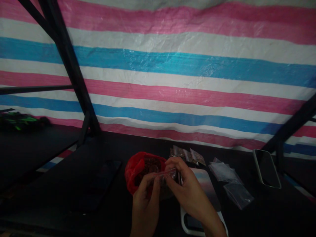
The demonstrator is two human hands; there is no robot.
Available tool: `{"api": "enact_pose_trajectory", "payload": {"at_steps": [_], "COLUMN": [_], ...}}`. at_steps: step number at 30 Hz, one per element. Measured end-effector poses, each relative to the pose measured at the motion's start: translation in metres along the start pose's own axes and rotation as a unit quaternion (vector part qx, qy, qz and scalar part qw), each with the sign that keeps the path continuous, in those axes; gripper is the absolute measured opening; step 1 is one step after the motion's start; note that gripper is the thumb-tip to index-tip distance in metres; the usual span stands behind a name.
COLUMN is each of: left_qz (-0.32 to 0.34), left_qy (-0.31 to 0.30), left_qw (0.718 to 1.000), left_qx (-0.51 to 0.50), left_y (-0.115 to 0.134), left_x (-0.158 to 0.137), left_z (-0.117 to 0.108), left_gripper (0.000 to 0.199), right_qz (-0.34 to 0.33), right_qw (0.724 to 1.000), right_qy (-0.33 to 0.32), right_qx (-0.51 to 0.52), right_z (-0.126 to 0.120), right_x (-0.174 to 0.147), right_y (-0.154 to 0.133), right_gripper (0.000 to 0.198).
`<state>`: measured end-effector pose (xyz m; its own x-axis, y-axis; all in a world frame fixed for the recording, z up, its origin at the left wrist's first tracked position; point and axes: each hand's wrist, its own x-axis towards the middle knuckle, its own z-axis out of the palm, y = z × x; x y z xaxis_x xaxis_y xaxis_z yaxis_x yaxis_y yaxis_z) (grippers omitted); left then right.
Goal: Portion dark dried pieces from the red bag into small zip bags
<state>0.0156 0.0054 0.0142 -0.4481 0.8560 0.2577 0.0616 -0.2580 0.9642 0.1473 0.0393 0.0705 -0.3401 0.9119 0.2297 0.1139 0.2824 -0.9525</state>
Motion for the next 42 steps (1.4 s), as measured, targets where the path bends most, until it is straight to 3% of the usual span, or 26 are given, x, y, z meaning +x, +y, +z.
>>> {"api": "enact_pose_trajectory", "payload": {"at_steps": [9, 16, 21, 29, 31, 34, 36, 39, 41, 42], "left_qz": [0.019, 0.053, 0.070, 0.129, 0.132, 0.129, 0.129, 0.141, 0.156, 0.164], "left_qy": [-0.006, 0.013, 0.016, -0.037, -0.049, -0.029, 0.005, 0.047, 0.069, 0.076], "left_qw": [1.000, 0.998, 0.997, 0.990, 0.988, 0.987, 0.986, 0.981, 0.975, 0.973], "left_qx": [-0.002, 0.027, 0.032, 0.043, 0.063, 0.092, 0.105, 0.127, 0.140, 0.146], "left_y": [0.001, 0.004, 0.005, 0.000, -0.007, -0.021, -0.030, -0.035, -0.033, -0.031], "left_x": [0.001, 0.005, 0.005, 0.008, 0.006, 0.003, 0.002, 0.005, 0.009, 0.010], "left_z": [-0.003, -0.008, -0.013, -0.024, -0.027, -0.033, -0.038, -0.046, -0.052, -0.054], "left_gripper": [0.036, 0.025, 0.023, 0.021, 0.022, 0.035, 0.038, 0.032, 0.027, 0.025], "right_qz": [0.002, 0.006, 0.000, 0.003, -0.009, -0.041, -0.058, -0.072, -0.020, 0.015], "right_qw": [1.000, 1.000, 1.000, 0.999, 0.996, 0.969, 0.930, 0.859, 0.843, 0.850], "right_qy": [0.017, -0.015, 0.005, 0.022, 0.076, 0.239, 0.361, 0.505, 0.513, 0.482], "right_qx": [-0.001, 0.015, 0.029, 0.044, 0.038, 0.035, 0.033, -0.050, -0.159, -0.211], "right_z": [0.005, 0.011, 0.016, 0.011, 0.001, -0.028, -0.054, -0.094, -0.112, -0.118], "right_x": [0.002, 0.004, 0.007, 0.007, 0.011, 0.018, 0.023, 0.028, 0.032, 0.035], "right_y": [0.000, 0.003, 0.001, -0.001, -0.002, -0.001, 0.004, 0.020, 0.035, 0.043], "right_gripper": [0.011, 0.028, 0.026, 0.026, 0.025, 0.033, 0.042, 0.045, 0.038, 0.034]}}
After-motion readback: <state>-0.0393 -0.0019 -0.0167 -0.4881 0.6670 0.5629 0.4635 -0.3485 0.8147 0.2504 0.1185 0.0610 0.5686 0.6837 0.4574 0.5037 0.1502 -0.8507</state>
